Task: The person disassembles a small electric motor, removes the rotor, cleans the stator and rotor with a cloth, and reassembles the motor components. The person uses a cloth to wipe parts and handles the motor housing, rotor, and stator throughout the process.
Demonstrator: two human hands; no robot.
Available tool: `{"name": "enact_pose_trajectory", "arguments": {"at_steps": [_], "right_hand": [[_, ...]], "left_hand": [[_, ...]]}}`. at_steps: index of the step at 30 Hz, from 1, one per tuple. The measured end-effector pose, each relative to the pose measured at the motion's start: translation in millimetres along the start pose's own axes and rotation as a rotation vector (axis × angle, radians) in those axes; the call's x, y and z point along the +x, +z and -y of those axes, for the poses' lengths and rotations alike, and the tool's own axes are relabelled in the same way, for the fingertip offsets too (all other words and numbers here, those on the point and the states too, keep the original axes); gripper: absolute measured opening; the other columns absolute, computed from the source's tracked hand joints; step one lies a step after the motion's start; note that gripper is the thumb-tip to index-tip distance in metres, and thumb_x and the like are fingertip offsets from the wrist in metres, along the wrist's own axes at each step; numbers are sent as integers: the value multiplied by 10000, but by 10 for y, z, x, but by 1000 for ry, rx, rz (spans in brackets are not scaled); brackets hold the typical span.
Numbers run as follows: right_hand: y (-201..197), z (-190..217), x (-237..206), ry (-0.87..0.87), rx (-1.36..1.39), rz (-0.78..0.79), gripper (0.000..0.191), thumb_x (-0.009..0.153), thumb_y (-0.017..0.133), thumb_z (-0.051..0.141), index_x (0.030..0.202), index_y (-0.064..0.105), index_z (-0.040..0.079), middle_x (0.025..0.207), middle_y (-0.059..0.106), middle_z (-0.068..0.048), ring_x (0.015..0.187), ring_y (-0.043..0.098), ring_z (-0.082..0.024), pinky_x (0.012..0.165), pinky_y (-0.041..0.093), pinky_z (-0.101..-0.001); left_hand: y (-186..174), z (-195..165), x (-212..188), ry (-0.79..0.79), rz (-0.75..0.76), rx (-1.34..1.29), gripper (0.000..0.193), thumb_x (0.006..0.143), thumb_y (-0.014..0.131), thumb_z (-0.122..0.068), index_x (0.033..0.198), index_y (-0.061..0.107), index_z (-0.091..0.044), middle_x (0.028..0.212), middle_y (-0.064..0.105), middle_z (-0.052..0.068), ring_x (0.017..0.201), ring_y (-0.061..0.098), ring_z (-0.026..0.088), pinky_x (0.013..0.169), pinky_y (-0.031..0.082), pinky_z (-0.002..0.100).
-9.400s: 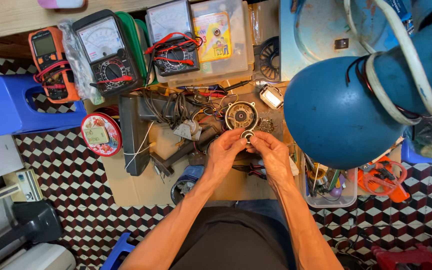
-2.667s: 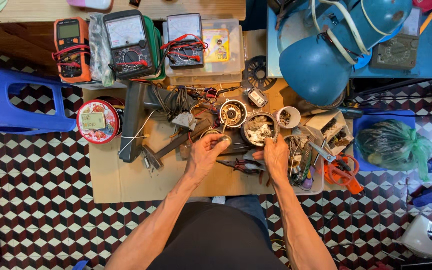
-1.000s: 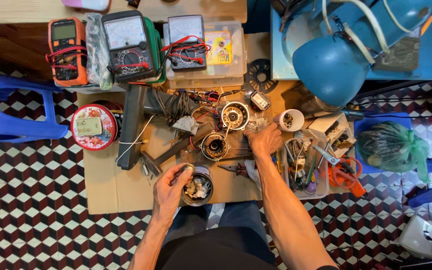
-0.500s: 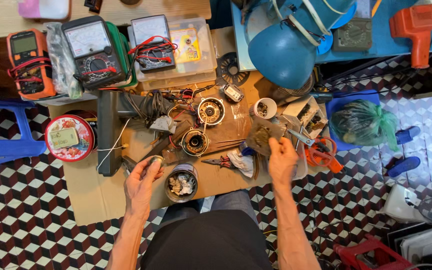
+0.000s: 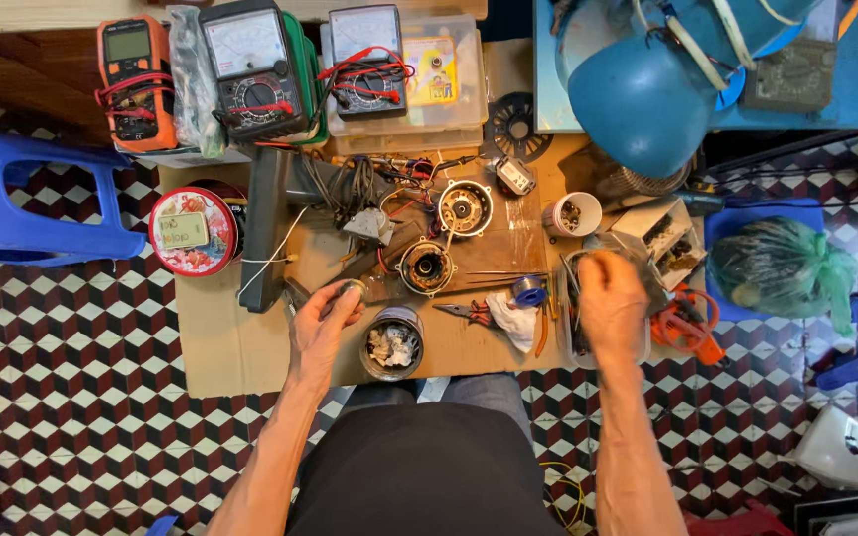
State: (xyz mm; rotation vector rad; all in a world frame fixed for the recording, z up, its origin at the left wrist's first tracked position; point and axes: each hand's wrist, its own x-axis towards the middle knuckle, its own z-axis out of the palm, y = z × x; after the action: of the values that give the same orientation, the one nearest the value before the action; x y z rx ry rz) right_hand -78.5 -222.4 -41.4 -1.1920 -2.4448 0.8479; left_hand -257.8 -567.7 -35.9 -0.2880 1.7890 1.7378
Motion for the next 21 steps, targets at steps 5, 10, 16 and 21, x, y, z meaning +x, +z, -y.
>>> {"name": "enact_pose_trajectory", "arguments": {"at_steps": [5, 10, 16, 21], "right_hand": [[855, 546, -191, 198, 83, 823, 544, 936, 621, 456, 1258, 682, 22, 933, 769, -183, 847, 755, -267, 772, 574, -391], [1566, 700, -1107, -205, 109, 928, 719, 907, 703, 377, 1454, 421, 5, 975, 709, -288, 871, 701, -412, 772, 542, -471], [1140, 795, -1201, -30, 19, 845, 469, 941, 559, 200, 1388, 547, 55, 796, 705, -279, 673, 698, -390, 636, 561, -502], [12, 864, -706, 411, 218, 646, 536, 904, 470, 164, 1435, 517, 115, 719, 718, -212, 504, 719, -236, 479, 609, -374]], "left_hand": [[-81, 200, 11, 20, -130, -5, 466, 896, 764, -300, 1219, 685, 27, 1010, 731, 52, 882, 684, 109, 816, 549, 249], [-385, 304, 2, -43, -176, 43, 450, 889, 771, -299, 1212, 692, 5, 967, 732, 54, 871, 685, 102, 816, 539, 238], [-237, 108, 14, 6, -76, 106, 433, 894, 759, -298, 1209, 708, -5, 1003, 731, 28, 891, 667, 76, 818, 531, 227], [240, -95, 288, 124, 151, 99, 426, 915, 740, -298, 1222, 698, -7, 1041, 730, 16, 924, 650, 68, 834, 521, 220]]}}
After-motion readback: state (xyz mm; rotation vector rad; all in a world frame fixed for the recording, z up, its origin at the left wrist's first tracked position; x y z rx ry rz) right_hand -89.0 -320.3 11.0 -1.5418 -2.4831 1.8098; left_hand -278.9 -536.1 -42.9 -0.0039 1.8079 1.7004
